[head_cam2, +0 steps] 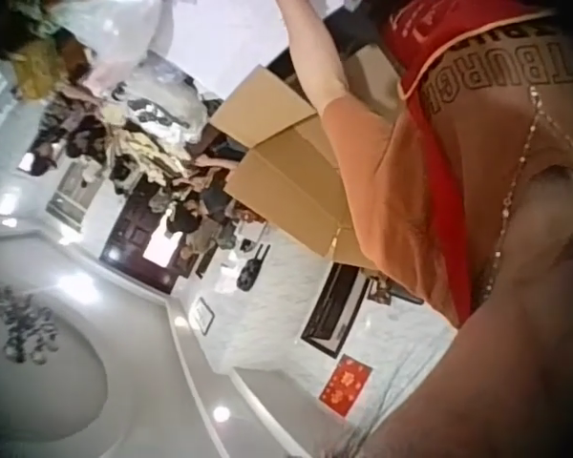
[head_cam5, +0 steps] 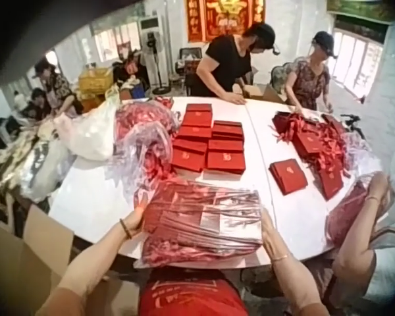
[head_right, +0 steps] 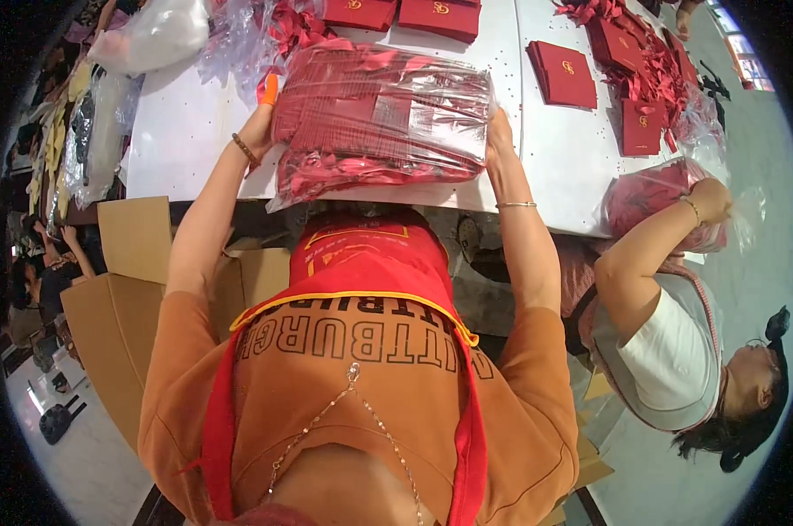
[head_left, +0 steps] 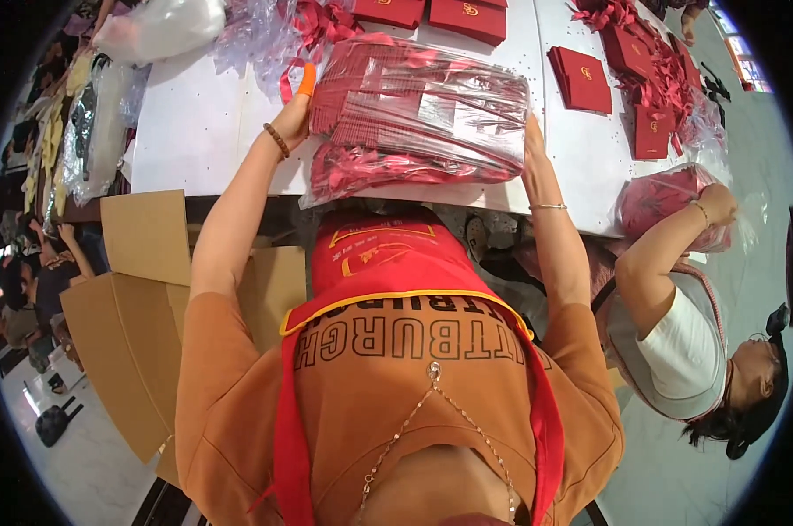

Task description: Packing red cards with ribbons into plastic bags and organizing them into stacks.

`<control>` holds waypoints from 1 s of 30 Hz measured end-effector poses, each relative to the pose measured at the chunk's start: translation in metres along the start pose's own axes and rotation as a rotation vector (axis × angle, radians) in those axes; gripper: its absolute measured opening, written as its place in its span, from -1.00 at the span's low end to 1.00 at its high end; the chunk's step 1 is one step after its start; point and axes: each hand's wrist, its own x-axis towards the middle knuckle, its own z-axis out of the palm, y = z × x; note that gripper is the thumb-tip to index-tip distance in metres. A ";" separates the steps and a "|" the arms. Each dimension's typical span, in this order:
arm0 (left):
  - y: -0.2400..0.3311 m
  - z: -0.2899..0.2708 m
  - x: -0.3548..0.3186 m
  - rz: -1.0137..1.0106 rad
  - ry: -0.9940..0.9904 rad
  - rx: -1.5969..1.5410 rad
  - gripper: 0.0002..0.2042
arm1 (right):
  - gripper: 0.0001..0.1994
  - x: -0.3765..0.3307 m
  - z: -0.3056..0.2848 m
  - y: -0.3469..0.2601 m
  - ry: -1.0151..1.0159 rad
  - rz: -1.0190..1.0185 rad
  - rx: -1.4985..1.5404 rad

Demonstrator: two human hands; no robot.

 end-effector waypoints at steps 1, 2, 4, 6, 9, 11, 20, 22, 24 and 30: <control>0.002 0.002 -0.001 -0.001 0.001 -0.002 -0.31 | -0.80 -0.003 0.004 -0.001 0.000 -0.021 -0.013; 0.004 0.003 -0.001 0.288 0.124 0.256 -0.31 | -0.79 -0.003 0.004 0.000 -0.063 -0.041 -0.010; 0.013 0.005 -0.002 0.840 0.248 0.987 -0.22 | -0.78 -0.004 0.006 -0.001 -0.059 -0.051 -0.001; 0.027 0.061 -0.029 0.958 0.183 1.399 -0.18 | -0.76 0.000 -0.003 0.000 -0.033 -0.050 0.010; 0.015 0.102 -0.034 1.000 -0.056 1.909 -0.03 | -0.75 0.006 -0.010 0.001 -0.116 -0.028 -0.023; 0.004 0.098 -0.022 0.981 -0.021 2.025 -0.04 | -0.73 0.005 -0.007 0.002 -0.086 -0.041 -0.083; -0.003 0.113 -0.027 1.003 0.028 2.130 -0.28 | -0.73 0.001 -0.011 0.004 -0.086 -0.103 -0.037; -0.004 0.118 -0.031 0.976 0.008 2.064 -0.17 | -0.74 0.000 -0.008 0.002 -0.096 -0.084 -0.023; -0.016 0.111 -0.023 1.024 0.049 2.054 -0.15 | -0.75 0.002 -0.008 0.004 -0.097 -0.099 0.009; -0.009 0.138 -0.030 0.900 0.005 1.906 -0.21 | -0.75 0.029 -0.037 0.021 -0.012 -0.123 0.060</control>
